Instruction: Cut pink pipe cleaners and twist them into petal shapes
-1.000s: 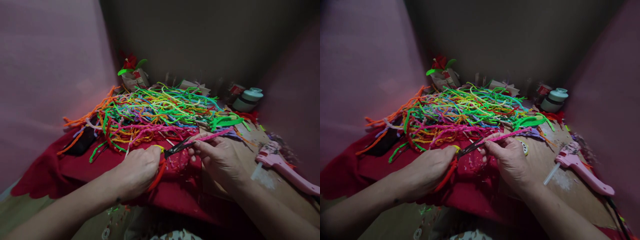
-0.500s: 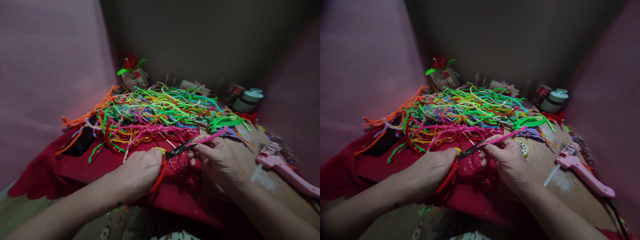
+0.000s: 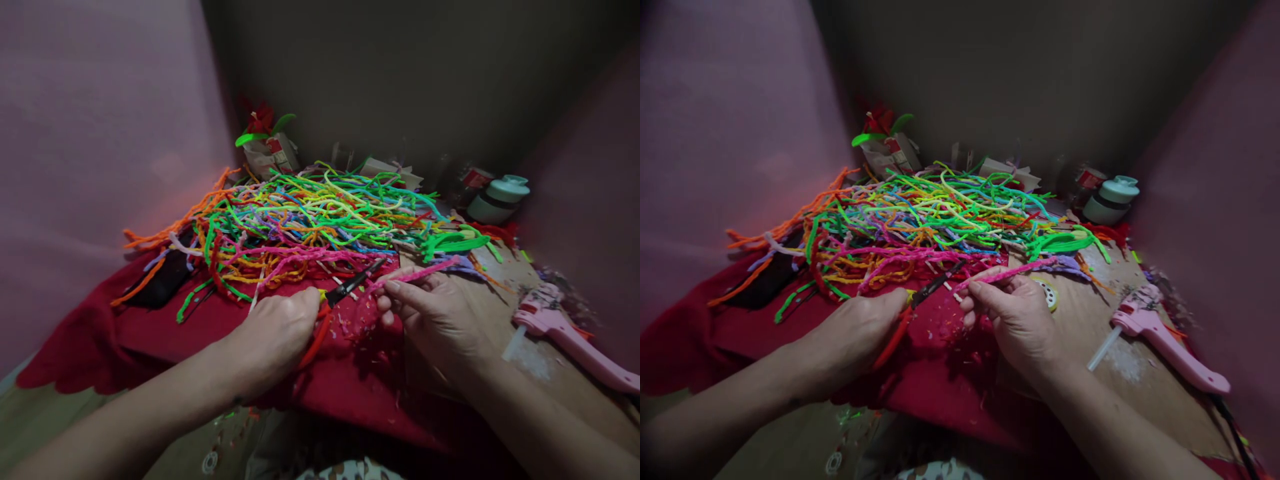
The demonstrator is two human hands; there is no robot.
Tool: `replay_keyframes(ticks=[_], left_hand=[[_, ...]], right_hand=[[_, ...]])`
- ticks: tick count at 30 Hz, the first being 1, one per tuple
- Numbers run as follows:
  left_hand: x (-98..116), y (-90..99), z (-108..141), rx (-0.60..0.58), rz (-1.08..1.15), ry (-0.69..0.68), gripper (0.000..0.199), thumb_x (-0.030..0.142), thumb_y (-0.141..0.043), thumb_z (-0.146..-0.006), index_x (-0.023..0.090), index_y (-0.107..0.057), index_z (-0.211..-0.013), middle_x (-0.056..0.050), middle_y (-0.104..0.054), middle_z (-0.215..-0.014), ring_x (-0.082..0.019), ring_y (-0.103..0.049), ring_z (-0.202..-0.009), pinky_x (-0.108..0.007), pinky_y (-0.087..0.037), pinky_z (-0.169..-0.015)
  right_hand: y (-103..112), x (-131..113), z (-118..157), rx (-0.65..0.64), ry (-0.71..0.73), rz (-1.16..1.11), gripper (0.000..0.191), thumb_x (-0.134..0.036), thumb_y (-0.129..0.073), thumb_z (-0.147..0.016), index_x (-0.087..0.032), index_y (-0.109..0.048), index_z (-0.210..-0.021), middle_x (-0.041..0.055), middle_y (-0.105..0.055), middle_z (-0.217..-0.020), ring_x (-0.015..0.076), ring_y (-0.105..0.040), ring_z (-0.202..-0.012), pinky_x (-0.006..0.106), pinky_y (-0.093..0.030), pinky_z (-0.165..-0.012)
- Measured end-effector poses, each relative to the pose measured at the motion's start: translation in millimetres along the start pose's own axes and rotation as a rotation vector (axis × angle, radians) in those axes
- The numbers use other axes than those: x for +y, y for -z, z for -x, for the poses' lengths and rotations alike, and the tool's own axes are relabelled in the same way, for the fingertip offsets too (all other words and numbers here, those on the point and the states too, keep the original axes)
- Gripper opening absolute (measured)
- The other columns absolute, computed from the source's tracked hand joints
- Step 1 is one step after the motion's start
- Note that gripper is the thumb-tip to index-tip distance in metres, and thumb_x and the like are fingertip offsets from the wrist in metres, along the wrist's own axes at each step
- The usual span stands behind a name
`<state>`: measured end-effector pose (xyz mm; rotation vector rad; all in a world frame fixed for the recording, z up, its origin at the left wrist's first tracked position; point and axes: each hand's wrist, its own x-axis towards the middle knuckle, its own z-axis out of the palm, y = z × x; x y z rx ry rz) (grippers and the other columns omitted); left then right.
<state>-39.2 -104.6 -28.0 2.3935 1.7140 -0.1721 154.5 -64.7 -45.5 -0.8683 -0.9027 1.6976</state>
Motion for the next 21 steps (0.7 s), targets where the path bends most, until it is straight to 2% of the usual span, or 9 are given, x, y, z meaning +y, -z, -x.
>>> replay_keyframes(ticks=[4, 6, 8, 10, 12, 14, 17, 21], left_hand=[[-4.9, 2.7, -0.1, 0.053, 0.062, 0.022, 0.014, 0.015, -0.031, -0.084, 0.017, -0.044, -0.085, -0.008, -0.061, -0.077, -0.019, -0.058, -0.065, -0.030, -0.042, -0.058], [-6.0, 2.9, -0.3, 0.097, 0.200, -0.001, 0.013, 0.021, -0.033, -0.086, 0.018, -0.045, -0.082, -0.006, -0.059, -0.078, -0.017, -0.056, -0.065, -0.029, -0.043, -0.060], [-4.1, 4.6, -1.1, 0.108, 0.474, -0.031, 0.015, 0.030, -0.039, -0.086, 0.018, -0.046, -0.080, -0.003, -0.058, -0.077, -0.014, -0.054, -0.064, -0.026, -0.044, -0.059], [1.6, 8.8, -3.0, 0.042, 0.832, -0.036, 0.018, 0.034, -0.048, -0.083, 0.017, -0.050, -0.082, -0.001, -0.058, -0.073, -0.011, -0.054, -0.060, -0.022, -0.044, -0.055], [9.7, 14.1, -6.3, -0.045, 1.144, -0.030, 0.016, 0.030, -0.054, -0.080, 0.015, -0.054, -0.085, 0.001, -0.059, -0.068, -0.010, -0.055, -0.057, -0.019, -0.043, -0.051], [17.1, 17.4, -11.0, -0.080, 1.328, -0.030, 0.012, 0.023, -0.057, -0.078, 0.012, -0.057, -0.081, 0.001, -0.059, -0.062, -0.008, -0.055, -0.053, -0.016, -0.042, -0.049], [21.3, 15.0, -19.0, -0.093, 1.432, -0.033, 0.013, 0.021, -0.057, -0.077, 0.009, -0.059, -0.073, 0.000, -0.058, -0.058, -0.005, -0.050, -0.044, -0.014, -0.038, -0.042], [15.0, 5.8, -25.7, -0.197, 1.436, -0.067, 0.025, 0.028, -0.057, -0.078, 0.010, -0.057, -0.062, 0.001, -0.054, -0.050, -0.004, -0.044, -0.033, -0.014, -0.033, -0.034]], right_hand=[[-0.4, -1.0, -1.6, -0.003, 0.008, -0.002, 0.013, -0.019, -0.075, -0.062, -0.012, -0.065, -0.065, 0.0032, -0.064, -0.061, 0.0116, -0.059, -0.051, 0.019, -0.047, -0.041], [0.1, -0.4, -2.0, -0.004, 0.017, -0.003, 0.013, -0.020, -0.075, -0.062, -0.012, -0.065, -0.066, 0.0030, -0.063, -0.061, 0.0116, -0.059, -0.052, 0.019, -0.046, -0.041], [0.7, 1.1, -1.7, -0.009, 0.017, 0.004, 0.013, -0.022, -0.074, -0.063, -0.013, -0.064, -0.066, 0.0026, -0.063, -0.061, 0.0117, -0.058, -0.052, 0.019, -0.046, -0.041], [0.9, 3.0, -1.1, -0.025, 0.022, 0.015, 0.012, -0.022, -0.073, -0.065, -0.014, -0.064, -0.066, 0.0025, -0.063, -0.062, 0.0118, -0.058, -0.052, 0.020, -0.046, -0.042], [0.6, 4.6, -0.4, -0.047, 0.029, 0.029, 0.009, -0.022, -0.072, -0.067, -0.016, -0.065, -0.066, 0.0022, -0.064, -0.063, 0.0120, -0.058, -0.053, 0.020, -0.046, -0.044], [0.1, 5.0, 0.2, -0.066, 0.026, 0.045, 0.006, -0.022, -0.070, -0.069, -0.019, -0.065, -0.066, 0.0018, -0.063, -0.061, 0.0125, -0.058, -0.054, 0.021, -0.048, -0.047], [0.0, 3.9, 0.2, -0.082, 0.013, 0.047, 0.004, -0.021, -0.070, -0.069, -0.019, -0.067, -0.067, 0.0028, -0.064, -0.063, 0.0128, -0.059, -0.057, 0.021, -0.048, -0.047], [0.4, 2.9, -1.2, -0.099, -0.003, -0.015, 0.011, -0.023, -0.073, -0.066, -0.015, -0.065, -0.068, 0.0021, -0.065, -0.066, 0.0083, -0.056, -0.048, 0.016, -0.044, -0.039]])
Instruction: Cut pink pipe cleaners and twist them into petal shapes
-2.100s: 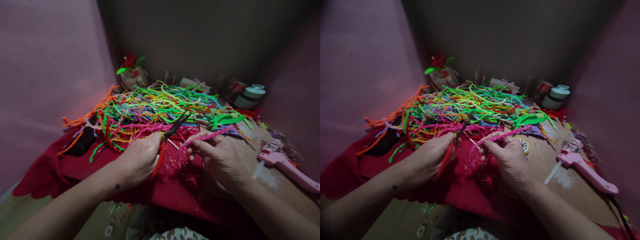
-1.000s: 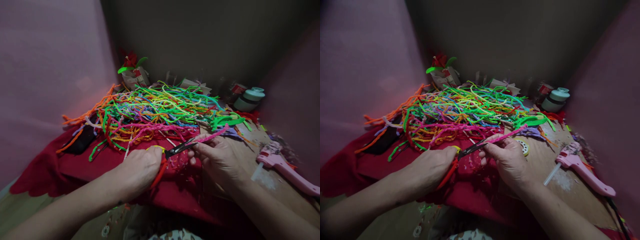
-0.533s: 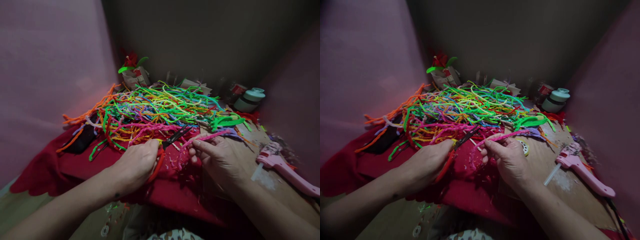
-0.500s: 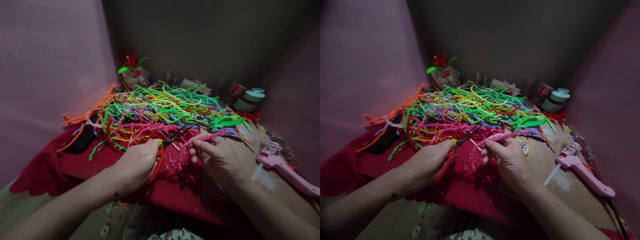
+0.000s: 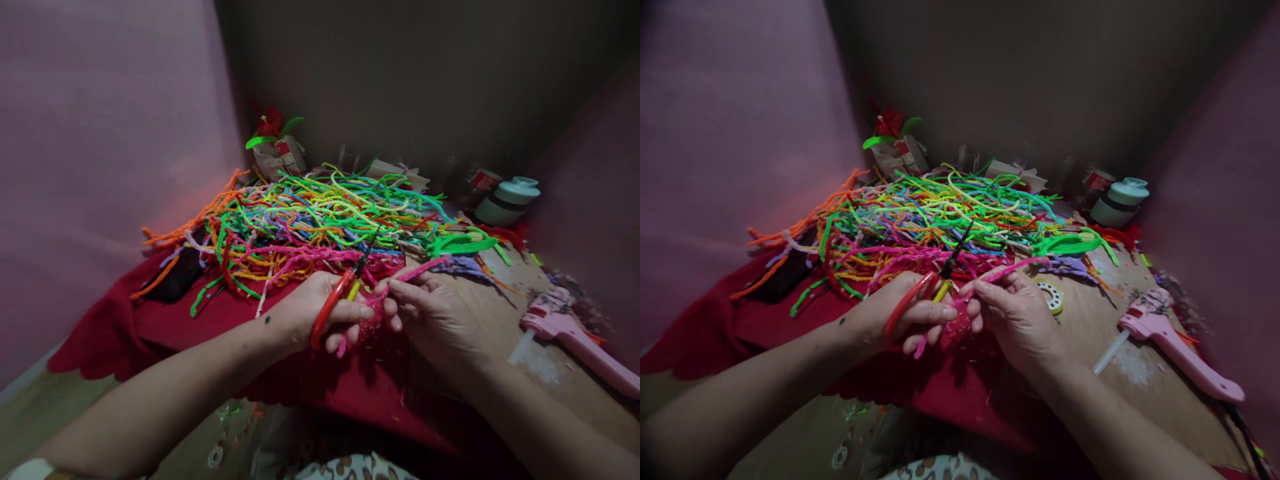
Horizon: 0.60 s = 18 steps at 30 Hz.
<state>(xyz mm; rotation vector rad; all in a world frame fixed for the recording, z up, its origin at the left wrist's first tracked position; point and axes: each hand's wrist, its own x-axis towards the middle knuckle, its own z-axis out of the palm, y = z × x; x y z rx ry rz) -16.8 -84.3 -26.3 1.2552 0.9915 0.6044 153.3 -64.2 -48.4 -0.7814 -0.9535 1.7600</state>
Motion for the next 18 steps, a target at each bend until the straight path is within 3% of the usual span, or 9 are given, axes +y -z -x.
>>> replay_keyframes(ticks=[6, 13, 18], left_hand=[[-2.5, 5.9, 0.8, 0.020, -0.059, 0.038, 0.026, 0.035, -0.062, -0.074, 0.012, -0.055, -0.064, 0.004, -0.050, -0.044, -0.004, -0.040, -0.031, -0.014, -0.029, -0.030], [-0.2, 5.0, 0.2, 0.106, -0.083, -0.101, 0.023, 0.027, -0.053, -0.079, 0.013, -0.051, -0.061, 0.004, -0.049, -0.045, -0.003, -0.038, -0.032, -0.015, -0.027, -0.033], [2.3, 3.5, 3.4, 0.167, -0.159, -0.114, 0.023, 0.028, -0.052, -0.079, 0.015, -0.046, -0.060, 0.005, -0.047, -0.046, -0.004, -0.037, -0.033, -0.015, -0.027, -0.033]], right_hand=[[-1.5, 3.4, -0.1, 0.018, -0.009, -0.069, 0.016, -0.022, -0.074, -0.066, -0.016, -0.060, -0.069, -0.0007, -0.063, -0.063, 0.0065, -0.051, -0.041, 0.015, -0.043, -0.034], [0.6, 0.7, -1.2, 0.030, 0.025, -0.017, 0.017, -0.022, -0.075, -0.066, -0.015, -0.061, -0.071, -0.0002, -0.062, -0.061, 0.0085, -0.056, -0.046, 0.017, -0.047, -0.040], [2.6, -0.3, -2.1, 0.079, 0.004, -0.022, 0.018, -0.022, -0.076, -0.062, -0.014, -0.062, -0.068, 0.0010, -0.062, -0.064, 0.0103, -0.059, -0.051, 0.018, -0.048, -0.041]])
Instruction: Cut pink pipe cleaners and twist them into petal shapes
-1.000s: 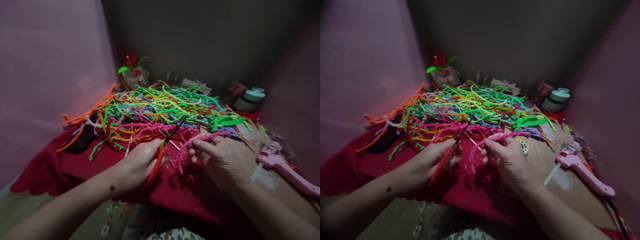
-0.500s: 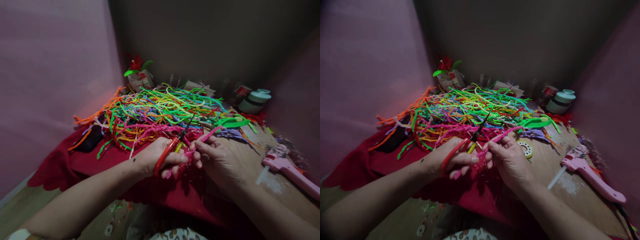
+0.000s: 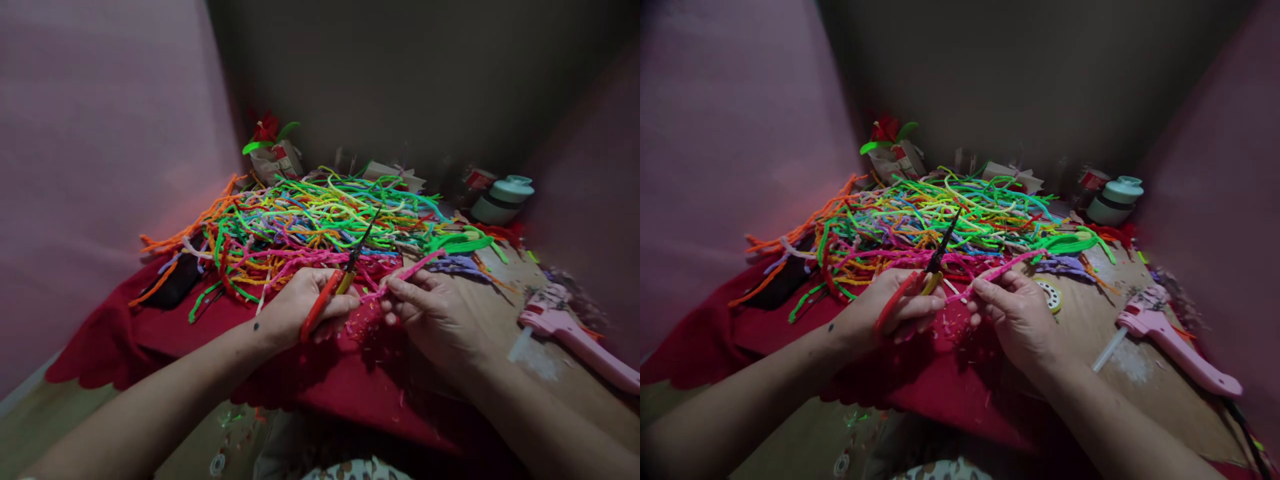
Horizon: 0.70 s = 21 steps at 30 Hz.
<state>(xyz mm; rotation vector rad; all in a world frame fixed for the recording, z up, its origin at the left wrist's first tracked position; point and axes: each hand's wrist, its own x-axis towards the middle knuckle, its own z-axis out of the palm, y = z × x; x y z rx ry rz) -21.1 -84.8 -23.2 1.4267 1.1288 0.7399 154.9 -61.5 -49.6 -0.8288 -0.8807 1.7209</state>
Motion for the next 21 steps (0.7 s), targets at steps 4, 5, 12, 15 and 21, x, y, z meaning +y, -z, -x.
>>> replay_keyframes(ticks=[4, 5, 12, 15, 21], left_hand=[[-2.2, 4.4, -1.3, 0.034, -0.124, 0.001, 0.023, 0.031, -0.049, -0.081, 0.016, -0.046, -0.065, 0.004, -0.047, -0.050, -0.004, -0.037, -0.036, -0.016, -0.027, -0.035], [-3.2, 6.5, -1.7, 0.056, -0.200, -0.016, 0.022, 0.031, -0.047, -0.082, 0.016, -0.046, -0.066, 0.004, -0.048, -0.052, -0.005, -0.038, -0.038, -0.016, -0.029, -0.037], [2.3, 7.7, 18.2, 0.346, -1.265, -0.074, 0.014, 0.013, -0.032, -0.079, 0.016, -0.045, -0.084, -0.007, -0.053, -0.074, -0.019, -0.052, -0.063, -0.032, -0.041, -0.059], [4.3, -4.4, 30.0, 0.113, -1.355, 0.009, 0.012, 0.015, -0.033, -0.080, 0.017, -0.044, -0.083, -0.007, -0.054, -0.071, -0.020, -0.053, -0.060, -0.031, -0.042, -0.054], [-7.4, -14.9, 27.8, 0.040, -1.442, 0.087, 0.021, 0.007, -0.028, -0.079, 0.014, -0.047, -0.085, -0.009, -0.055, -0.069, -0.026, -0.060, -0.065, -0.035, -0.047, -0.055]], right_hand=[[-1.2, -0.3, 0.2, -0.016, 0.008, 0.025, 0.014, -0.021, -0.075, -0.063, -0.013, -0.064, -0.067, 0.0017, -0.061, -0.060, 0.0108, -0.059, -0.051, 0.018, -0.047, -0.042], [-1.8, -0.5, 0.5, -0.010, 0.011, 0.033, 0.013, -0.020, -0.075, -0.063, -0.013, -0.064, -0.067, 0.0019, -0.062, -0.060, 0.0109, -0.059, -0.052, 0.018, -0.047, -0.042], [-0.9, -0.7, 3.7, 0.048, 0.206, 0.184, 0.011, -0.020, -0.074, -0.066, -0.016, -0.064, -0.071, 0.0011, -0.064, -0.063, 0.0116, -0.059, -0.055, 0.022, -0.048, -0.050], [-0.2, -1.5, 4.4, 0.058, 0.247, 0.178, 0.012, -0.018, -0.073, -0.067, -0.018, -0.063, -0.073, -0.0013, -0.063, -0.064, 0.0106, -0.060, -0.057, 0.021, -0.048, -0.051], [-3.3, -2.2, 5.9, 0.075, 0.234, 0.151, 0.014, -0.014, -0.074, -0.065, -0.017, -0.063, -0.073, -0.0005, -0.065, -0.067, 0.0112, -0.061, -0.057, 0.021, -0.050, -0.051]])
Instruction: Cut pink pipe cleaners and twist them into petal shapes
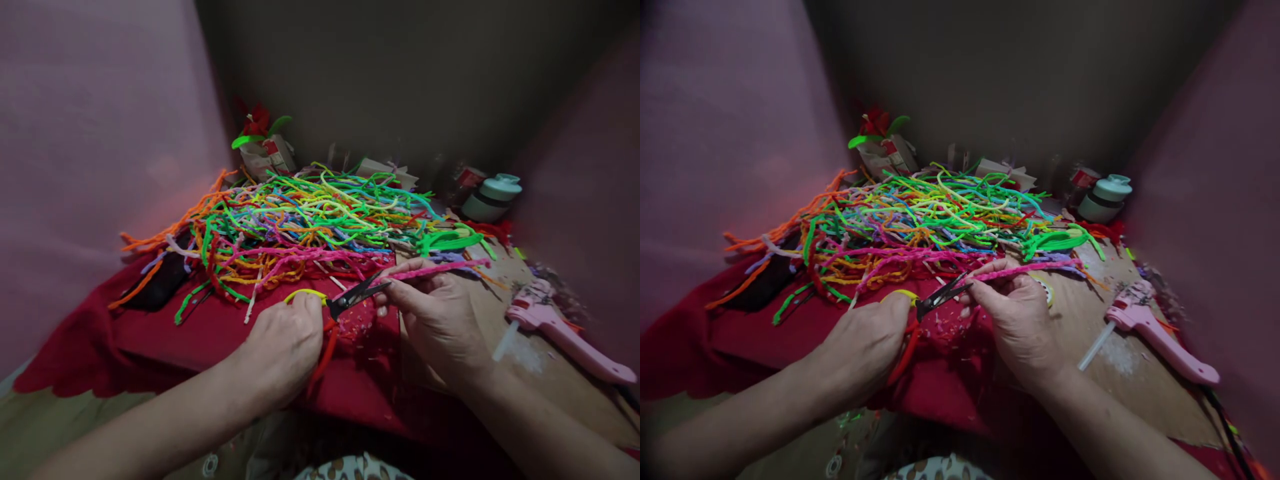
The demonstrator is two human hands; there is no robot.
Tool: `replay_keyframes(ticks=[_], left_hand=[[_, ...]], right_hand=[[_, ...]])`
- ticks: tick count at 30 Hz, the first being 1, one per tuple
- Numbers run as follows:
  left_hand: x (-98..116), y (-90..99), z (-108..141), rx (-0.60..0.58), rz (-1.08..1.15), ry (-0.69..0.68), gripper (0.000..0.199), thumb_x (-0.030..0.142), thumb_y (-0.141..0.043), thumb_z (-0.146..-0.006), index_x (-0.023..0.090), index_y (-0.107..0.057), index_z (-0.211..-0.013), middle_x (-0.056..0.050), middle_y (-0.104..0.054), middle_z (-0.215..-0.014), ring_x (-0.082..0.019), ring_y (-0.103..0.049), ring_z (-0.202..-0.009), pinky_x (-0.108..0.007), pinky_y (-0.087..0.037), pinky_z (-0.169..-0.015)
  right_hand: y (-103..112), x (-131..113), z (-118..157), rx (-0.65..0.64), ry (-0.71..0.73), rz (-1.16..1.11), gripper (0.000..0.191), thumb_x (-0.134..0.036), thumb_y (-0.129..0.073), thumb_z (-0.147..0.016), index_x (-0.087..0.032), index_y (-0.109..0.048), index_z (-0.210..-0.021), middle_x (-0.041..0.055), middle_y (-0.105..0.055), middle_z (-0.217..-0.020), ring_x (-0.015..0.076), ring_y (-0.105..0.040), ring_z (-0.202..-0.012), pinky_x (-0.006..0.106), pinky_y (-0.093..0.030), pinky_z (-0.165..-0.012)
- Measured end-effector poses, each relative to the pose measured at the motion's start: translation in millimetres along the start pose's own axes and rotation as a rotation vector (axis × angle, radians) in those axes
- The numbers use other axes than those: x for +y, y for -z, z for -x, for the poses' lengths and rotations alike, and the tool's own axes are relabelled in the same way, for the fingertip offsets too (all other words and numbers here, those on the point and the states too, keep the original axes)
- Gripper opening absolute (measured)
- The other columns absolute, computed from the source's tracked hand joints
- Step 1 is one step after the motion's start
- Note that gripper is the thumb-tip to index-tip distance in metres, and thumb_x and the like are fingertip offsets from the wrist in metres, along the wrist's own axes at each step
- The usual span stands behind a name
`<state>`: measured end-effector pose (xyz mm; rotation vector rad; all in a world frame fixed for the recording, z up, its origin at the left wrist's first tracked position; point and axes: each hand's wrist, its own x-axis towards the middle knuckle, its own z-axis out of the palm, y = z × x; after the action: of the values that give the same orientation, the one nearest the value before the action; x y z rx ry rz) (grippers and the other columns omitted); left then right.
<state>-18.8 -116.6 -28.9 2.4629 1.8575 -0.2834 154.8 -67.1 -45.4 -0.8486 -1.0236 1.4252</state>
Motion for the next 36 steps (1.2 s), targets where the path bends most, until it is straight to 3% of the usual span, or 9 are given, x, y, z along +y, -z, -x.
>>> replay_keyframes(ticks=[12, 28, 33, 36], left_hand=[[0.9, -7.1, -7.1, -0.008, -0.040, 0.036, 0.022, 0.005, -0.028, -0.081, 0.013, -0.047, -0.085, -0.007, -0.054, -0.068, -0.024, -0.063, -0.066, -0.033, -0.049, -0.057], [-3.6, -10.1, -5.0, -0.036, -0.046, 0.010, 0.024, 0.003, -0.027, -0.080, 0.013, -0.048, -0.085, -0.006, -0.053, -0.063, -0.024, -0.063, -0.062, -0.031, -0.047, -0.052], [-12.6, -9.4, -4.7, -0.029, 0.074, -0.023, 0.019, 0.007, -0.029, -0.082, 0.015, -0.046, -0.085, -0.006, -0.057, -0.067, -0.022, -0.060, -0.061, -0.030, -0.045, -0.054], [-19.6, -5.3, -7.4, 0.065, 0.250, 0.045, 0.014, 0.011, -0.033, -0.082, 0.015, -0.046, -0.084, -0.008, -0.059, -0.074, -0.021, -0.059, -0.065, -0.033, -0.045, -0.059]], right_hand=[[0.3, 1.3, -1.2, -0.021, -0.084, -0.101, 0.012, -0.012, -0.073, -0.063, -0.014, -0.065, -0.072, -0.0003, -0.064, -0.061, 0.0123, -0.061, -0.051, 0.022, -0.052, -0.046], [-0.5, 2.6, -0.4, -0.021, -0.065, -0.110, 0.014, -0.011, -0.074, -0.063, -0.014, -0.063, -0.071, 0.0000, -0.064, -0.059, 0.0130, -0.062, -0.049, 0.023, -0.053, -0.046], [2.7, 3.6, -2.1, -0.010, -0.043, -0.087, 0.010, -0.011, -0.072, -0.066, -0.015, -0.065, -0.070, 0.0005, -0.065, -0.062, 0.0116, -0.062, -0.053, 0.022, -0.052, -0.049], [2.8, 2.9, -2.2, -0.011, -0.045, -0.085, 0.010, -0.011, -0.072, -0.065, -0.015, -0.065, -0.069, 0.0005, -0.065, -0.062, 0.0110, -0.061, -0.053, 0.021, -0.052, -0.050]])
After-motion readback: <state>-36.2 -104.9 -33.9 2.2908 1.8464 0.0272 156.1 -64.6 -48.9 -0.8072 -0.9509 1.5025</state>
